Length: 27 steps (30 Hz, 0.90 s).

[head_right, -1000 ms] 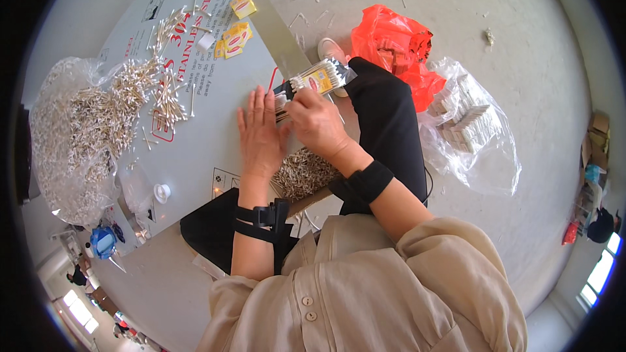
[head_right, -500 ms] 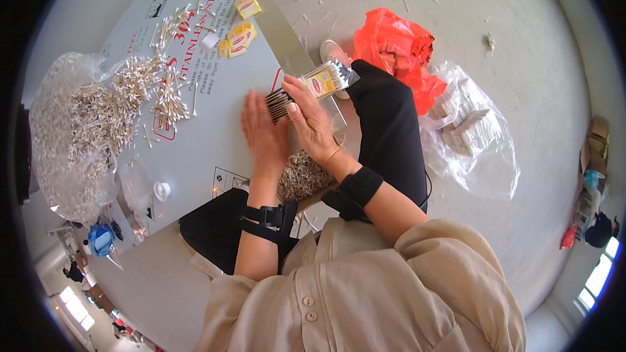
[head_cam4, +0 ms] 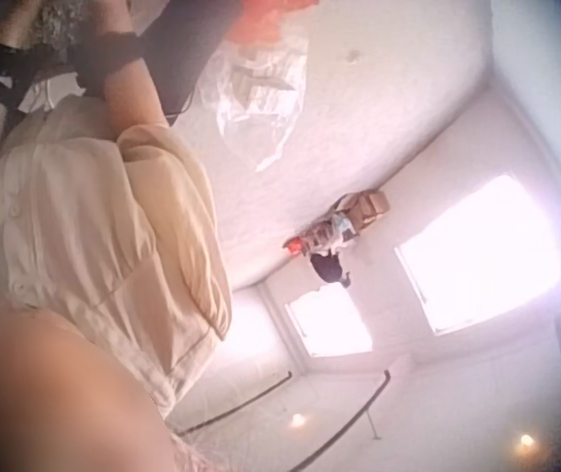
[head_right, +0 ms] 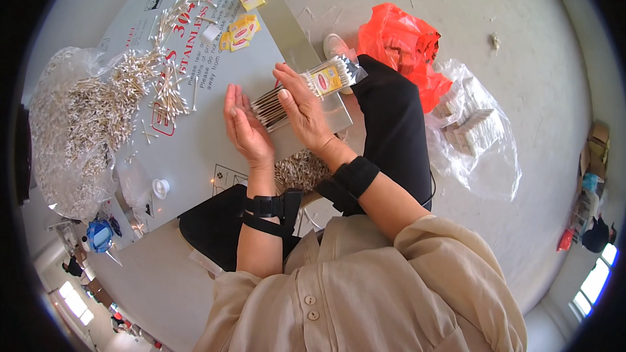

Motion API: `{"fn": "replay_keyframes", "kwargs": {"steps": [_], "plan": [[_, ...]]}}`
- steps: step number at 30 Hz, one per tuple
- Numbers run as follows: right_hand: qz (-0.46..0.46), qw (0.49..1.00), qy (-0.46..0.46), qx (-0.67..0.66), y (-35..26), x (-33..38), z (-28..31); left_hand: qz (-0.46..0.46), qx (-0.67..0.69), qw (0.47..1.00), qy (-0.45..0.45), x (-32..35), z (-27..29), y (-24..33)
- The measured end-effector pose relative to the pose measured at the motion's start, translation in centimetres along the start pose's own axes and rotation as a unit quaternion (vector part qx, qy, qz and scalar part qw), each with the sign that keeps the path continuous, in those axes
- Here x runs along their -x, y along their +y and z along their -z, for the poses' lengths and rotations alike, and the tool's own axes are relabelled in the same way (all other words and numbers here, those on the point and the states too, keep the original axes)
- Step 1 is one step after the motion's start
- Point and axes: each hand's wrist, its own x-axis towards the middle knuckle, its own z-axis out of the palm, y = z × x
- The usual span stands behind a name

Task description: Packing cotton swabs into small individual plastic containers and organizing them.

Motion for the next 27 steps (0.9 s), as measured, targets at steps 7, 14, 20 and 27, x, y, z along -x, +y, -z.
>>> {"fn": "replay_keyframes", "kwargs": {"steps": [7, 14, 20, 27], "plan": [[-0.010, 0.998, 0.032, -0.057, 0.7, 0.0, -0.6, -0.014, -0.076, 0.997, 0.007, 0.1, 0.5, 0.7], [-0.045, 0.994, 0.049, -0.092, 1.1, -0.2, -0.2, -0.191, -0.462, 0.861, -0.092, 0.1, 2.7, 2.2], [-0.044, 0.994, 0.052, -0.091, 1.1, -0.3, -0.2, -0.198, -0.573, 0.778, -0.166, -2.4, 2.1, 3.4], [-0.051, 0.994, 0.053, -0.080, 0.8, -0.3, -0.3, -0.201, -0.599, 0.744, -0.219, -3.2, 2.1, 3.3]]}}
